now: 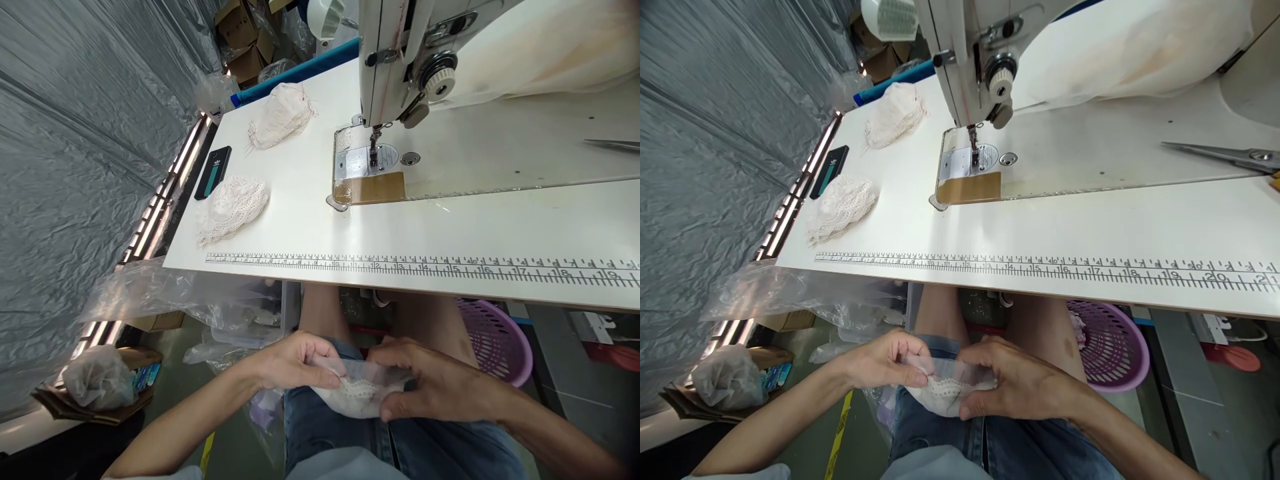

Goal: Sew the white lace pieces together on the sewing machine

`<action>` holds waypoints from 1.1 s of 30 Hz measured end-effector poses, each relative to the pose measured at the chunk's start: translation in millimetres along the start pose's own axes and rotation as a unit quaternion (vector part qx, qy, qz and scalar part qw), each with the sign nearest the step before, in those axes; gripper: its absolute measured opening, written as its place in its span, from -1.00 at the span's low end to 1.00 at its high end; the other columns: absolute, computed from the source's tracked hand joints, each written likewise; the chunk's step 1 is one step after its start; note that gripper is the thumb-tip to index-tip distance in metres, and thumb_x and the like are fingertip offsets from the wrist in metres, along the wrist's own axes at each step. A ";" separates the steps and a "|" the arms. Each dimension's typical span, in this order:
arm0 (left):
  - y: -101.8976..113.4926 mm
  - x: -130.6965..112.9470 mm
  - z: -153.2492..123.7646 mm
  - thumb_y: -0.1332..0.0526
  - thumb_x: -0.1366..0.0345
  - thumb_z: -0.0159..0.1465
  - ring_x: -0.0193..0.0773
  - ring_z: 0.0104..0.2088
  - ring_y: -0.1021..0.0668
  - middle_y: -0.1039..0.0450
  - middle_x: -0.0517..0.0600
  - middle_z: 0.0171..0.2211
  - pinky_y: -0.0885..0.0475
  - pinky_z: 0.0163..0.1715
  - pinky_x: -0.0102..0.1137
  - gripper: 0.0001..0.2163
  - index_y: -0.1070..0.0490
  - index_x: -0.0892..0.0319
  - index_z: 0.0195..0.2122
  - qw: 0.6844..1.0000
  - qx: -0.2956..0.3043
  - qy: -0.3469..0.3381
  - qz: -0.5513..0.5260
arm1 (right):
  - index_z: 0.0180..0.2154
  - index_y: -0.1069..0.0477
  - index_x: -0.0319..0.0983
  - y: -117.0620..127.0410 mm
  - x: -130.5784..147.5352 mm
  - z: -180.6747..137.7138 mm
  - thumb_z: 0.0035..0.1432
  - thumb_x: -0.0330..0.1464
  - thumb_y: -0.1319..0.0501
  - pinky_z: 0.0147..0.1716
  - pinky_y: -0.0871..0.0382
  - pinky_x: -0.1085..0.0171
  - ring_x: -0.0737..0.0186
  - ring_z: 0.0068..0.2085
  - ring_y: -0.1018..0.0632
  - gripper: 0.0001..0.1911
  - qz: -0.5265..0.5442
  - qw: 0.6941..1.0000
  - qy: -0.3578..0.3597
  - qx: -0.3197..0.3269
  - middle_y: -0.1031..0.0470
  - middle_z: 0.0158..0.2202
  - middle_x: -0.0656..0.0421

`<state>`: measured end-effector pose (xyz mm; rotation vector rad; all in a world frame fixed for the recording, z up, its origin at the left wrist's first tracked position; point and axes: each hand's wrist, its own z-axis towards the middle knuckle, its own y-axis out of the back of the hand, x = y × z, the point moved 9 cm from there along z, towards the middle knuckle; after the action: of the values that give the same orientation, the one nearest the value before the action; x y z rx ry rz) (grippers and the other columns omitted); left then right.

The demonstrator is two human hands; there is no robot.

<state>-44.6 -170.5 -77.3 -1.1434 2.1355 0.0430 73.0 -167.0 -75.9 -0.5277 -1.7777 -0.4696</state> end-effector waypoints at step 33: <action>-4.9 5.7 4.7 -0.36 -0.03 -0.04 -0.40 -0.32 -0.51 -0.51 -0.03 -0.32 -0.39 -0.26 -0.52 -0.51 -0.51 0.21 -0.18 0.997 0.064 -0.029 0.037 | -0.49 -0.43 -0.28 -14.1 -10.6 2.4 0.08 -0.12 -0.26 -0.50 -0.07 0.36 0.36 -0.46 -0.27 -0.66 0.180 0.982 -0.040 0.032 -0.23 -0.48 0.26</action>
<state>-40.4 -176.0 -82.9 -0.9779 2.0962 -0.0251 65.5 -178.3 -87.4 -0.8131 -1.7186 -0.1391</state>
